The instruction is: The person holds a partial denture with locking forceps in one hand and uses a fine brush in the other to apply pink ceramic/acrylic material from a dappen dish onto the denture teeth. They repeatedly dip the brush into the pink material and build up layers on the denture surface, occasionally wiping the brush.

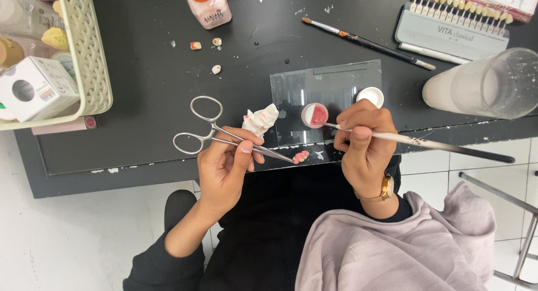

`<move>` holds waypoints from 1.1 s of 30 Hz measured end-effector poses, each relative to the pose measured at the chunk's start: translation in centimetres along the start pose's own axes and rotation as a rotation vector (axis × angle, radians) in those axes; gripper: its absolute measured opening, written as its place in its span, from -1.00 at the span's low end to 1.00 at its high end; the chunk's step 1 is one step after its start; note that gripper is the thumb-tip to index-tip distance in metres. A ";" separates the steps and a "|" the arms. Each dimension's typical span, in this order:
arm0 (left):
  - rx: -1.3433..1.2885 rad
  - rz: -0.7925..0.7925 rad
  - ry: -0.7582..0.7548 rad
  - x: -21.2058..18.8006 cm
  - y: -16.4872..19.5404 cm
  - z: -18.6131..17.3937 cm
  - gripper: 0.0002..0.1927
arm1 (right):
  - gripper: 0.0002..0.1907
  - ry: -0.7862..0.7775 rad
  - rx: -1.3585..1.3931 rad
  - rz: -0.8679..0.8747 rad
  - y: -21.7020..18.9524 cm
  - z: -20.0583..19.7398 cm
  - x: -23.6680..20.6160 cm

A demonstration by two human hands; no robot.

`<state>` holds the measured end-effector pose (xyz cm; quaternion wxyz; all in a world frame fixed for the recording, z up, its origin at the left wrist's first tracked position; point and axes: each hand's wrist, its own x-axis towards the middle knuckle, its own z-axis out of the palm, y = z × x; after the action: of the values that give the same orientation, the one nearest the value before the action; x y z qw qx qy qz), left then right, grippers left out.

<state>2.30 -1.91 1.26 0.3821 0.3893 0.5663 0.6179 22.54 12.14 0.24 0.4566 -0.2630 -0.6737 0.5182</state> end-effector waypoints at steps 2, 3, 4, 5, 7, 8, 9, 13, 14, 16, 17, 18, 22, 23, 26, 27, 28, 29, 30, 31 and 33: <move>-0.005 0.005 0.000 0.0 0.0 0.0 -0.85 | -0.62 -0.003 0.006 0.000 -0.1 0.0 0.1; -0.008 0.006 -0.002 0.1 0.0 0.0 -0.85 | -0.62 -0.005 0.007 0.001 -0.1 0.1 0.1; -0.011 0.008 -0.004 0.1 0.0 0.0 -0.85 | -0.62 -0.005 0.008 0.003 -0.2 0.1 0.2; -0.006 0.006 -0.003 0.1 0.0 0.1 -0.85 | -0.62 0.001 0.022 0.004 -0.2 0.1 0.2; 0.003 0.003 0.002 0.0 0.0 0.0 -0.85 | -0.62 0.010 0.049 0.007 -0.2 0.2 0.2; 0.002 0.004 -0.001 0.0 0.0 0.0 -0.85 | -0.62 0.020 0.054 -0.001 -0.2 0.3 0.2; 0.002 0.004 -0.003 0.0 0.0 0.0 -0.85 | -0.62 0.030 0.059 -0.009 -0.2 0.3 0.3; -0.010 -0.001 0.002 0.0 0.0 0.0 -0.85 | -0.62 0.060 0.063 -0.007 -0.3 0.3 0.3; -0.007 0.000 0.000 0.0 0.0 0.0 -0.85 | -0.62 0.045 0.047 -0.007 -0.3 0.4 0.2; -0.001 0.003 -0.002 0.0 0.0 0.0 -0.84 | -0.62 0.013 0.016 -0.007 -0.4 0.4 0.2; -0.006 0.002 -0.002 0.0 0.0 0.0 -0.84 | -0.62 0.006 0.017 -0.007 -0.4 0.3 0.3; -0.010 0.001 -0.002 0.0 0.0 0.0 -0.84 | -0.63 -0.003 0.019 -0.007 -0.3 0.3 0.3; -0.006 0.006 -0.003 0.0 0.0 0.0 -0.84 | -0.64 0.013 0.074 -0.007 -0.4 0.4 0.3; -0.004 0.004 -0.003 0.0 0.0 -0.1 -0.84 | -0.64 0.018 0.073 -0.005 -0.4 0.4 0.2; 0.002 0.005 0.000 0.0 0.0 -0.1 -0.84 | -0.64 0.019 0.058 -0.003 -0.4 0.4 0.3; 0.002 0.010 0.000 0.0 0.0 -0.1 -0.85 | -0.64 0.013 0.043 -0.005 -0.4 0.5 0.3; 0.001 0.016 0.000 0.0 0.0 -0.1 -0.85 | -0.64 0.006 0.028 -0.008 -0.3 0.5 0.3; -0.002 0.015 0.001 0.0 0.0 0.0 -0.85 | -0.64 0.003 0.037 -0.006 -0.3 0.5 0.4; -0.006 0.015 0.002 0.0 -0.1 0.0 -0.85 | -0.64 -0.001 0.047 -0.004 -0.3 0.6 0.4; -0.010 0.013 0.003 -0.1 -0.1 -0.1 -0.85 | -0.64 -0.004 0.056 -0.001 -0.3 0.6 0.4; -0.013 0.011 0.000 -0.1 -0.1 0.0 -0.85 | -0.65 0.009 0.059 0.005 -0.4 0.5 0.3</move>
<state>2.28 -1.97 1.18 0.3811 0.3899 0.5603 0.6236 22.04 12.01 0.72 0.4659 -0.2532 -0.6553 0.5379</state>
